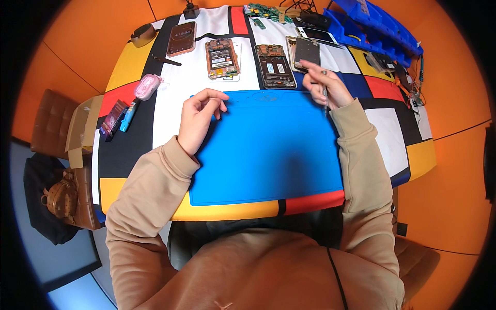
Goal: The person uses a screwdriver to remove screws from a smartphone motherboard and then from the phone's internal frame. The person handles the motherboard, phone frame, and screwdriver throughout the clip.
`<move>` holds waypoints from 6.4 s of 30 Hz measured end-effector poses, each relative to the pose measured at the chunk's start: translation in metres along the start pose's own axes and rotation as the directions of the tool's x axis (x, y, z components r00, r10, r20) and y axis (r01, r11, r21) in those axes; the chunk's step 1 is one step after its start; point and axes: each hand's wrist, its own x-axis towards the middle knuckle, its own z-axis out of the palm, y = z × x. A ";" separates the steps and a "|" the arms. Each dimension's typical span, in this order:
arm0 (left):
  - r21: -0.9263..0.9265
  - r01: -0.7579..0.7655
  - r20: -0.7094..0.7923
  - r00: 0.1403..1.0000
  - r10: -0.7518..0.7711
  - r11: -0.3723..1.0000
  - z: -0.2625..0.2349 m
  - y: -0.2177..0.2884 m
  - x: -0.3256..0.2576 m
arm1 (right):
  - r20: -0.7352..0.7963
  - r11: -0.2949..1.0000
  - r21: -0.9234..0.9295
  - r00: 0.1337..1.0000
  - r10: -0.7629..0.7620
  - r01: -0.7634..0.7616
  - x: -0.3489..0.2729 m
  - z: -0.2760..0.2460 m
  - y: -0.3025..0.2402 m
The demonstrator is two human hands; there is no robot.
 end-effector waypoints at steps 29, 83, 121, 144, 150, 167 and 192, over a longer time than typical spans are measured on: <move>-0.031 0.028 0.005 1.000 -0.028 0.999 0.000 -0.008 0.001 | -0.465 0.234 -0.868 0.883 -0.069 -0.438 0.104 -0.038 -0.029; -0.241 0.251 0.210 0.957 -0.202 0.937 0.011 0.004 -0.016 | -0.104 0.997 0.072 0.995 0.003 0.005 -0.028 0.091 0.036; -0.155 0.159 0.092 0.985 -0.146 0.975 0.008 0.006 -0.018 | 0.774 0.801 0.476 0.605 -0.186 -0.363 -0.009 0.057 0.059; -0.179 -0.065 -0.071 0.996 0.053 0.982 0.018 0.014 -0.021 | 0.731 0.867 0.339 0.682 0.002 -0.365 -0.025 0.065 0.052; -0.141 -0.036 -0.109 0.994 0.021 0.989 0.021 0.016 -0.021 | 0.637 0.916 0.347 0.767 -0.072 -0.202 -0.028 0.072 0.046; -0.097 -0.028 -0.188 0.982 0.009 0.995 0.024 0.016 -0.018 | 0.584 0.946 0.259 0.812 0.008 -0.196 -0.029 0.072 0.043; -0.377 0.047 -0.006 0.999 -0.053 0.925 0.019 0.014 -0.017 | 0.702 0.958 0.277 0.696 -0.151 -0.072 -0.043 0.083 0.052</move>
